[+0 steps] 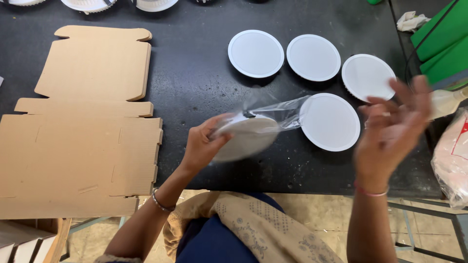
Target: The person wipes round white LED panel light covers with a cloth, then slides each wiped cover into a clear plastic bag and sets the bagged covers aside on the work table. They repeat this wipe-and-bag cycle across the row of covers.
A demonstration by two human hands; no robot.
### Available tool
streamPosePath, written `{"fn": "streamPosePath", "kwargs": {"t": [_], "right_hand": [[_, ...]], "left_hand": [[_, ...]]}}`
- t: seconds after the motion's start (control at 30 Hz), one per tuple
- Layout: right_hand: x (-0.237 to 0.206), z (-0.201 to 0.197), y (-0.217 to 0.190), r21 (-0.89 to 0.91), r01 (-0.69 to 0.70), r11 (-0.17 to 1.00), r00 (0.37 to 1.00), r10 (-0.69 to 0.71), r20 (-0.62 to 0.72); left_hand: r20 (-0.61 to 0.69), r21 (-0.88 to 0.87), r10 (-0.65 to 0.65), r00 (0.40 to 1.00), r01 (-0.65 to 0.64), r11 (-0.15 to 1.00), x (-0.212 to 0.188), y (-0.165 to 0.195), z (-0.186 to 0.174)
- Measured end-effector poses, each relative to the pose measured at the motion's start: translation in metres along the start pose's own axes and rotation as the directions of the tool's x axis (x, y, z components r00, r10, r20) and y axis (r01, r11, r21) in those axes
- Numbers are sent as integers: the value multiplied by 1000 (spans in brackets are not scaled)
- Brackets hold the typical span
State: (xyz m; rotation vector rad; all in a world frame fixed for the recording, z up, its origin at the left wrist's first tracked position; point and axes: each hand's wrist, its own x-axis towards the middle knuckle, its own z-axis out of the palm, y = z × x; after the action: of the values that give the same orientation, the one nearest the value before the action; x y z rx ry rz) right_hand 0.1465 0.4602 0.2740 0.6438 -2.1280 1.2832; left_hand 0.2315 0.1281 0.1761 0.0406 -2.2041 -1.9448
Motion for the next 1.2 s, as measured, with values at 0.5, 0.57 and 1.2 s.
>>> {"fn": "streamPosePath", "kwargs": {"t": [0.5, 0.57, 1.2], "right_hand": [[-14, 98, 47, 116, -795, 596, 274, 182, 944], [-6, 102, 38, 151, -772, 617, 283, 121, 952], [12, 99, 0, 89, 1, 996, 345, -84, 935]], "left_hand": [[146, -95, -166, 975, 181, 979, -11, -6, 3], [128, -165, -184, 974, 204, 965, -11, 2, 11], [-11, 349, 179, 984, -164, 923, 1, 63, 27]]}}
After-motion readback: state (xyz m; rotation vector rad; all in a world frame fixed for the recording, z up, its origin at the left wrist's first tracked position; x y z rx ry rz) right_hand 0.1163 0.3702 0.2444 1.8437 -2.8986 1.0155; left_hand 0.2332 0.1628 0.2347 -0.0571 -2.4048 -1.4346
